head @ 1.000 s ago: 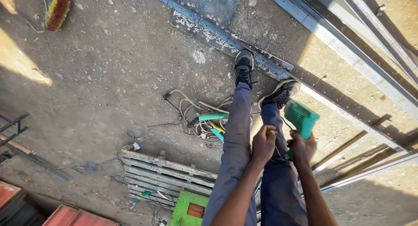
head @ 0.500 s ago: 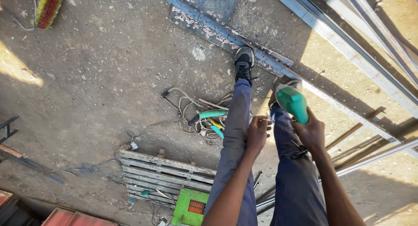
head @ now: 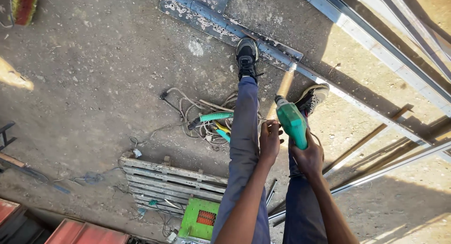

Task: The person stands over a long metal angle bar laid on the ground and uses a corded electric drill to bore a series of holes along it, repositioning the drill between holes and steadying the bar with their foot while working along its length.

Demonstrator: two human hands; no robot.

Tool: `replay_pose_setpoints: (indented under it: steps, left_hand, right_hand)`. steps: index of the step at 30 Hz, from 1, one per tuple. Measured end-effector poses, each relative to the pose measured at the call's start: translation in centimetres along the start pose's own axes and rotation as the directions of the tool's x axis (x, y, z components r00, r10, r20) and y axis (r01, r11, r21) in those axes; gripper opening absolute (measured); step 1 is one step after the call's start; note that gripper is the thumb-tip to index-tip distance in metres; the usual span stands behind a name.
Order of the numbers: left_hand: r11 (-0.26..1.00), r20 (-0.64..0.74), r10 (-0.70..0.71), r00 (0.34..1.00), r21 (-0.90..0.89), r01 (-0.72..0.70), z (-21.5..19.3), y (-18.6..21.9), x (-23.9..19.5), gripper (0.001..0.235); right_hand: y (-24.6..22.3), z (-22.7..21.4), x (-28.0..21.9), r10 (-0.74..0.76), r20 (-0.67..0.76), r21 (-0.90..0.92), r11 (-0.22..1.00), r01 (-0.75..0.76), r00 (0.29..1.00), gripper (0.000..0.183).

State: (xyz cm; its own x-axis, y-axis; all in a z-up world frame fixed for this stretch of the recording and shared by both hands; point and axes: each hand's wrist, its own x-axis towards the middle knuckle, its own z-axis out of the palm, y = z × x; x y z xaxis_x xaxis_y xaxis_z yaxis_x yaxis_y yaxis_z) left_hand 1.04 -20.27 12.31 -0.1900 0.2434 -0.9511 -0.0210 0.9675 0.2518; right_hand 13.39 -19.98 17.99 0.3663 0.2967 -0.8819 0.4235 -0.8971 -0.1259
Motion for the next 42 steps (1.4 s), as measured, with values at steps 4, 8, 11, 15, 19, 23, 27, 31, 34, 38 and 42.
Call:
replay_pose_setpoints:
  steps: [4, 8, 11, 15, 19, 23, 27, 31, 34, 38, 42]
  left_hand:
    - [1.0, 0.0, -0.015, 1.0, 0.024, 0.015, 0.3, -0.8, 0.5, 0.047]
    - [0.998, 0.039, -0.044, 0.998, 0.037, 0.043, 0.3, -0.5, 2.0, 0.05]
    - [0.995, 0.09, -0.085, 0.992, 0.056, 0.08, 0.7, 0.2, 4.1, 0.057]
    - [0.982, 0.198, -0.187, 0.962, 0.008, 0.189, 2.2, 2.9, 6.2, 0.085]
    - [0.966, 0.298, -0.229, 0.927, -0.051, 0.255, 4.4, 4.5, 10.1, 0.121]
    - [0.963, 0.307, -0.215, 0.927, -0.091, 0.254, 6.3, 1.8, 15.5, 0.128]
    - [0.951, 0.293, -0.186, 0.938, -0.185, 0.246, 6.4, 2.3, 15.9, 0.121]
    - [0.949, 0.266, -0.186, 0.946, -0.2, 0.243, 6.5, 2.8, 17.3, 0.125]
    - [0.949, 0.276, -0.161, 0.948, -0.222, 0.225, 6.1, 3.1, 16.8, 0.121]
    - [0.95, 0.278, -0.147, 0.949, -0.227, 0.214, 5.9, 4.3, 15.4, 0.122]
    - [0.953, 0.289, -0.142, 0.947, -0.217, 0.209, 6.2, 5.4, 14.9, 0.123]
  right_hand:
    - [2.4, 0.2, 0.0, 0.071, -0.006, 0.015, 0.997, -0.071, 0.997, 0.085]
    - [4.5, 0.9, 0.6, 0.061, -0.065, 0.119, 0.992, -0.053, 0.996, 0.085]
    - [3.5, 1.0, 1.5, 0.054, -0.093, 0.156, 0.987, -0.039, 0.994, 0.087]
    - [2.1, 1.7, 2.6, 0.037, -0.113, 0.153, 0.988, -0.019, 0.993, 0.09]
    - [3.2, 5.0, 5.0, -0.078, -0.176, 0.147, 0.984, 0.104, 0.981, 0.088]
    - [4.7, 7.3, 6.8, -0.166, -0.25, 0.154, 0.966, 0.208, 0.954, 0.087]
    - [4.5, 8.3, 8.0, -0.256, -0.324, 0.156, 0.935, 0.318, 0.911, 0.085]
    - [3.3, 8.2, 9.2, -0.278, -0.312, 0.168, 0.925, 0.341, 0.908, 0.085]
    - [2.8, 8.1, 9.1, -0.298, -0.31, 0.168, 0.918, 0.36, 0.903, 0.085]
    - [2.9, 8.1, 8.8, -0.327, -0.333, 0.179, 0.899, 0.4, 0.884, 0.086]
    - [3.3, 8.4, 9.5, -0.315, -0.315, 0.183, 0.905, 0.383, 0.895, 0.088]
